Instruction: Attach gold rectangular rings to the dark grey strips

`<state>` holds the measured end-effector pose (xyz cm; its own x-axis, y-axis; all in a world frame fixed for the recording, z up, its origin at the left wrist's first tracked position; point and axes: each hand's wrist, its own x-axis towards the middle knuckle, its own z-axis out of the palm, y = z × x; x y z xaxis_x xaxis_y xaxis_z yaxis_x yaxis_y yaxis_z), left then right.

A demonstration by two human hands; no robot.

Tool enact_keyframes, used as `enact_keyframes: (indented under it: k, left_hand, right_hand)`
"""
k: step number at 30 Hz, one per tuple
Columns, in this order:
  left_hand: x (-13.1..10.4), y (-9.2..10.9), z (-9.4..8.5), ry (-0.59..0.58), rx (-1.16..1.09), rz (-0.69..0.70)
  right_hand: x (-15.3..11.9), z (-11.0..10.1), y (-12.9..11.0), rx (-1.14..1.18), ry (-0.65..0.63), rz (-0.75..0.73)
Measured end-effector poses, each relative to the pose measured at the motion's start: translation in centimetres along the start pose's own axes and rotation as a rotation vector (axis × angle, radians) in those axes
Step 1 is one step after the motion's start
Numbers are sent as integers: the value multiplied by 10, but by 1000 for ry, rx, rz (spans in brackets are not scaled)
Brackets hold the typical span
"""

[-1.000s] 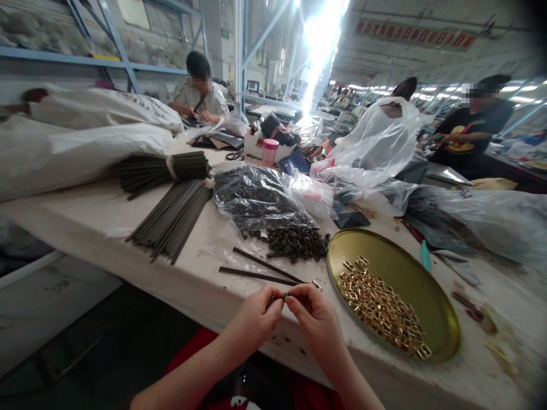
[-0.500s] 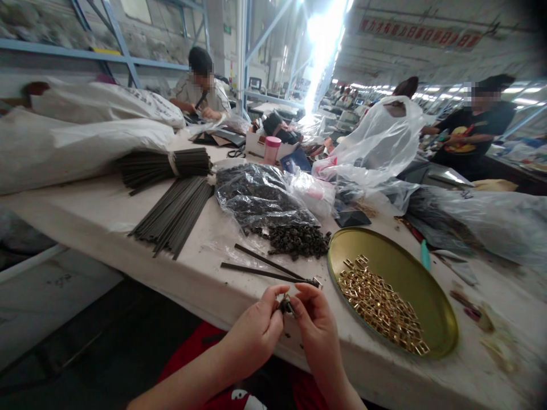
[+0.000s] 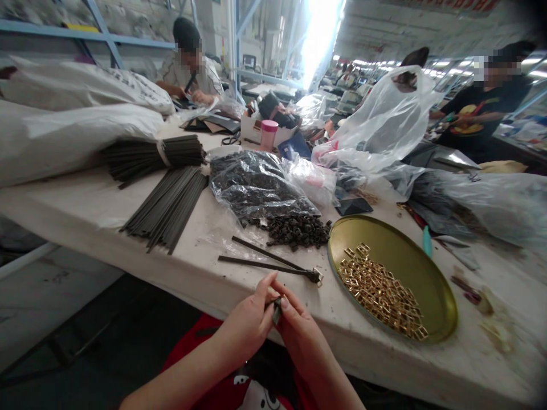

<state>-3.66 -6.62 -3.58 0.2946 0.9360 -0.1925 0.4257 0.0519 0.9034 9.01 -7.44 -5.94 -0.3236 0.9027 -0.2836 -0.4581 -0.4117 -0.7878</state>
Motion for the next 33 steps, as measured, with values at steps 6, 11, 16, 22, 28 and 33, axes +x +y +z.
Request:
enact_keyframes:
  k: [6, 11, 16, 22, 28, 33]
  left_hand:
    - [3, 4, -3, 12, 140, -135]
    - [3, 7, -8, 12, 249, -187]
    - [2, 4, -6, 20, 144, -150]
    - [-6, 10, -3, -137, -292, -21]
    - [-11, 10, -5, -189, -342, -99]
    - [-14, -6, -3, -235, -302, -131]
  right_hand:
    - [0, 5, 1, 105, -34, 31]
    - [-2, 6, 5, 209, 40, 23]
    - [-5, 3, 6, 286, 146, -11]
    - [-6, -6, 2, 272, 222, -65]
    - [-11, -13, 11, -334, 351, -207]
    - [-17, -23, 20, -758, 289, -355]
